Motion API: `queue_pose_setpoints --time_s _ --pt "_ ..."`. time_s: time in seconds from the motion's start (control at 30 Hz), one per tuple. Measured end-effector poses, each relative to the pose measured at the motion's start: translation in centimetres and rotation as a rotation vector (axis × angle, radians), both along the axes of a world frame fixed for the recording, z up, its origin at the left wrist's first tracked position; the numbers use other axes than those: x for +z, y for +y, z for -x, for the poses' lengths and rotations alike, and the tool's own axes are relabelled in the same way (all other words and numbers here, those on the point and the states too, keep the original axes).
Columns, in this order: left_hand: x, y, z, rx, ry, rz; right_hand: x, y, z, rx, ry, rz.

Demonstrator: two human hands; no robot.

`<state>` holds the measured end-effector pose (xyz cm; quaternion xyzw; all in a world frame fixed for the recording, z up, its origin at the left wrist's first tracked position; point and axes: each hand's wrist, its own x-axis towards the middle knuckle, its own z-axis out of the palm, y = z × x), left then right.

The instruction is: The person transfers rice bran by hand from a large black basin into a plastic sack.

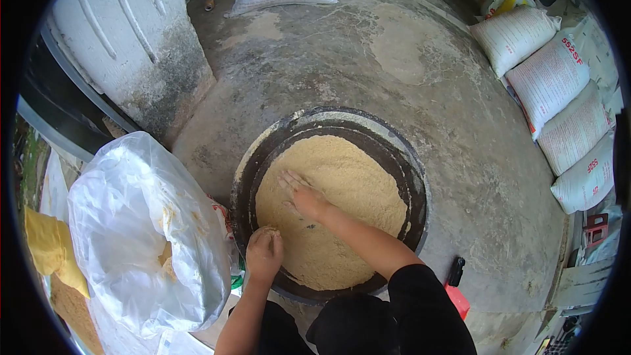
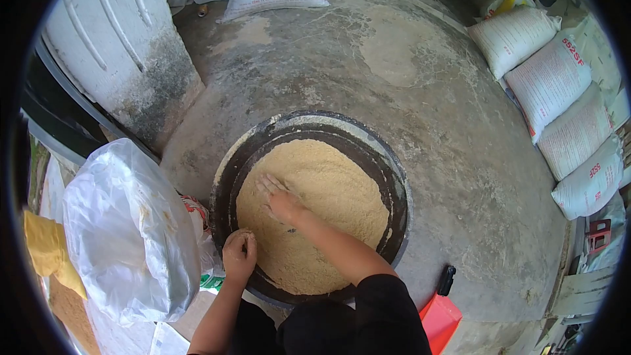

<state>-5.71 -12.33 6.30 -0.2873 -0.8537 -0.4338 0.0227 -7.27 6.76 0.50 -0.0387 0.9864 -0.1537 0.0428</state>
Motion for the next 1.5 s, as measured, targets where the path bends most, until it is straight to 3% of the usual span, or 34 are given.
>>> queue_pose_setpoints --time_s 0.07,0.13,0.2,0.33,0.43,0.5,0.6,0.67,0.73,0.8,0.9,0.97,1.03,1.07,1.13,1.23,1.37,1.43,1.5 --pt "0.1 0.2 -0.1 -0.014 0.001 0.001 -0.9 1.1 -2.4 0.067 -0.024 0.031" --pt "0.0 0.2 -0.2 0.01 -0.023 0.028 0.0 2.8 -3.8 0.154 -0.387 0.05" --pt "-0.1 0.3 -0.1 0.013 -0.003 0.014 -1.5 5.5 -3.7 -0.13 -0.341 0.106" --pt "-0.1 0.5 -0.4 0.056 -0.053 0.0 -1.7 10.4 -2.1 -0.621 0.207 0.084" --pt "-0.3 0.6 -0.4 0.037 -0.038 0.017 -3.9 10.2 -0.1 -0.729 0.29 -0.11" --pt "-0.2 0.5 -0.2 0.027 -0.026 0.013 -3.1 7.0 1.8 -0.737 0.06 0.076" --pt "-0.1 0.8 -0.2 0.025 -0.027 -0.004 -2.9 4.0 2.6 -0.734 0.068 0.152" --pt "-0.1 0.8 -0.3 0.042 -0.032 -0.013 -2.0 2.7 1.6 -0.389 -0.005 0.203" --pt "-0.4 0.8 -0.2 0.056 -0.036 0.042 -3.9 2.3 -0.1 -0.194 -0.115 0.457" --pt "-0.3 0.3 -0.7 0.05 -0.063 0.083 -5.1 2.0 -3.3 0.157 -0.065 0.215" --pt "-0.5 0.9 -0.6 -0.002 -0.06 0.157 -2.0 4.1 -7.9 0.22 0.048 0.12" --pt "-1.0 1.9 -0.4 -0.042 -0.049 0.199 -1.7 8.2 -9.3 -0.092 -0.248 0.258" --pt "-1.5 4.2 0.5 -0.04 -0.085 0.278 0.3 9.8 -10.2 -0.393 -0.182 0.17" --pt "-2.1 5.3 1.3 -0.044 -0.087 0.272 -0.3 10.7 -10.7 -0.398 -0.184 0.164" --pt "-4.1 7.6 3.5 0.086 0.014 0.374 -2.0 13.0 -10.2 -0.645 0.308 0.278" --pt "-8.5 9.1 5.3 0.141 0.066 0.335 -2.7 13.6 -9.1 -0.805 0.228 0.403" --pt "-9.8 13.1 2.5 0.22 -0.004 0.174 -5.2 10.1 -6.1 -0.804 0.369 0.524" --pt "-9.6 14.6 1.1 0.117 -0.2 -0.108 -5.7 7.3 -5.3 -0.767 0.418 0.66" --pt "-10.7 15.7 0.3 0.154 -0.303 -0.201 -6.1 4.9 -4.9 -0.737 0.438 0.688"
